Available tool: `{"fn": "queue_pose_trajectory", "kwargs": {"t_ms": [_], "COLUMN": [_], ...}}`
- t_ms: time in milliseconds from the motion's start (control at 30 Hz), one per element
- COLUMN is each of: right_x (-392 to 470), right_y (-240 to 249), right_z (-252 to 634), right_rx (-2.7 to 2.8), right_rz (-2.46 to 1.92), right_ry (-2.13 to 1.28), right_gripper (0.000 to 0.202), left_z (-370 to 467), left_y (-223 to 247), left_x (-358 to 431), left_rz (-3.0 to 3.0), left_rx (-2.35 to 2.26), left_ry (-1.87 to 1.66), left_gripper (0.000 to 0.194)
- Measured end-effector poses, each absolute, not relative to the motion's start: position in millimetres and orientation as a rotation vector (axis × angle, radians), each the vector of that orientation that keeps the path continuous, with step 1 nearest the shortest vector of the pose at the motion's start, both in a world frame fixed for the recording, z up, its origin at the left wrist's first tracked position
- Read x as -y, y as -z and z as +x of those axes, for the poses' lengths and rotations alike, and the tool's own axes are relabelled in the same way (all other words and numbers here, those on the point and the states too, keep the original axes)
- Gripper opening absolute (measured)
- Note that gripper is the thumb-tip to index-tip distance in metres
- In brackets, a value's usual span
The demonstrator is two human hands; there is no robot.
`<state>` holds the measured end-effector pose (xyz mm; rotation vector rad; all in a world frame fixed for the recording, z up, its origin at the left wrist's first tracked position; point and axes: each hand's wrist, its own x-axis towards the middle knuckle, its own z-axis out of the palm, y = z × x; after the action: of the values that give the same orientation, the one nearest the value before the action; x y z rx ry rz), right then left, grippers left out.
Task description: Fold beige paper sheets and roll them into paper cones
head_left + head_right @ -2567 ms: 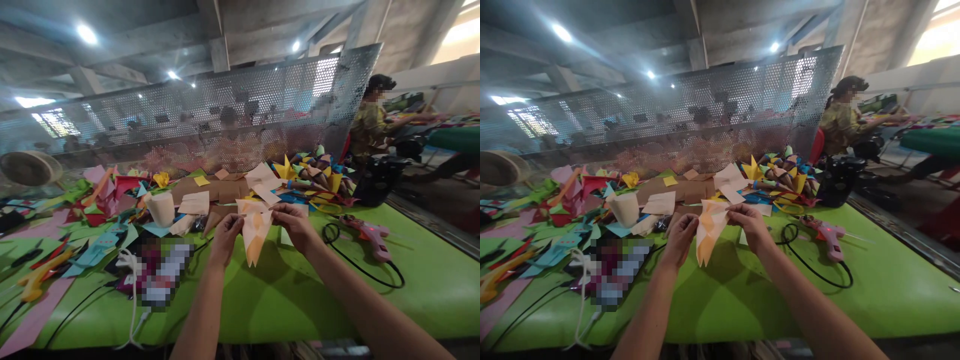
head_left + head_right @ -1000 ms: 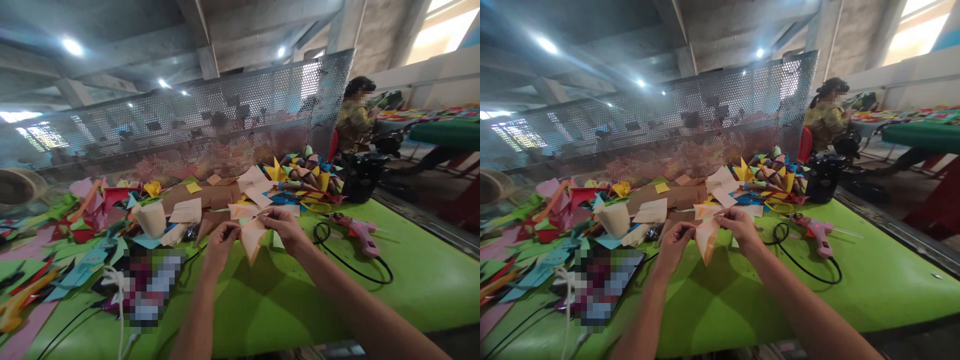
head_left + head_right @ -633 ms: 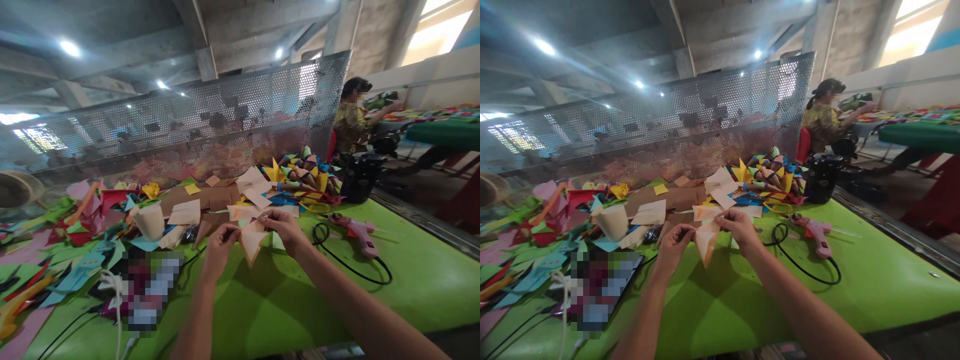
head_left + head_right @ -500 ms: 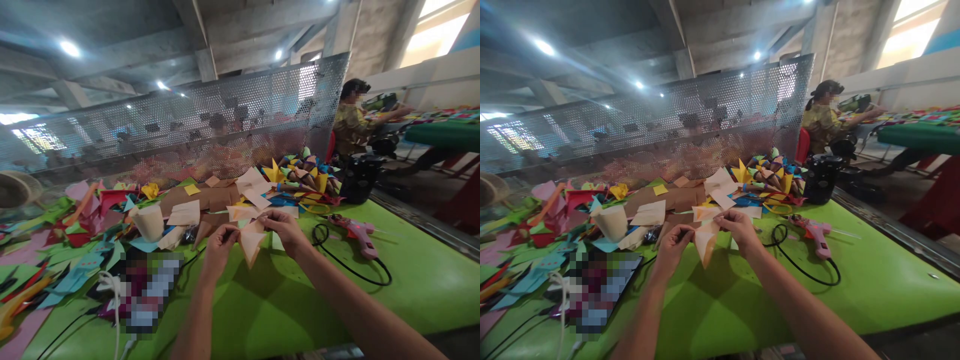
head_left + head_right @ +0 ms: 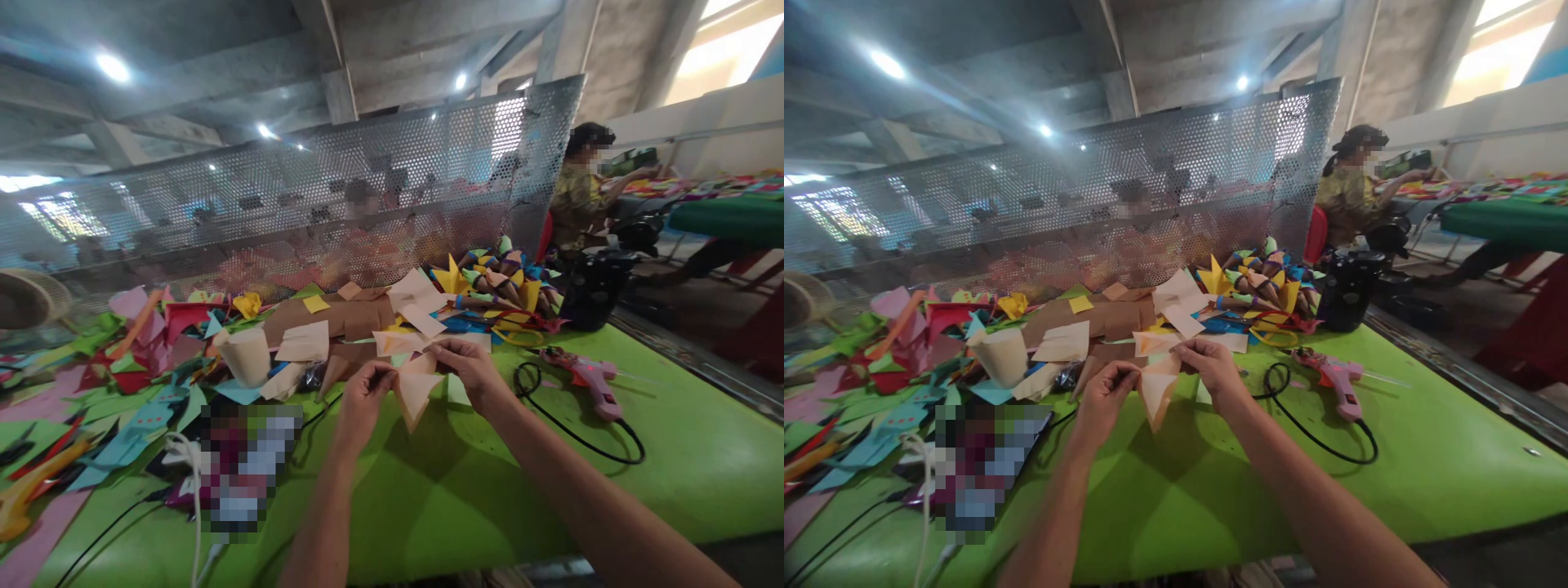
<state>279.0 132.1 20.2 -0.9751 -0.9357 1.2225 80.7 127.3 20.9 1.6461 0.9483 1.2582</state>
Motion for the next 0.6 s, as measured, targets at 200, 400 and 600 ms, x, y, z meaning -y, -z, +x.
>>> {"fn": "queue_pose_trajectory", "kwargs": {"t_ms": [200, 400, 600], "right_x": [-129.7, -128.6, -130.0], "right_y": [-24.0, -25.2, -23.4], "right_z": [280.2, 282.4, 282.5], "right_rx": [0.947, 0.961, 0.974], "right_rz": [-0.967, -1.015, -1.004], "right_ry": [-1.243, -1.279, -1.164], "right_gripper": [0.039, 0.042, 0.038], "left_z": [79.7, 78.7, 80.0], "left_y": [-17.6, -16.8, -17.8], "left_x": [-129.8, -130.2, -129.5], "left_rz": [1.592, 1.602, 1.683], "left_rx": [-0.93, -0.93, -0.966], "left_ry": [-1.282, -1.281, -1.276], "left_gripper": [0.02, 0.02, 0.018]}}
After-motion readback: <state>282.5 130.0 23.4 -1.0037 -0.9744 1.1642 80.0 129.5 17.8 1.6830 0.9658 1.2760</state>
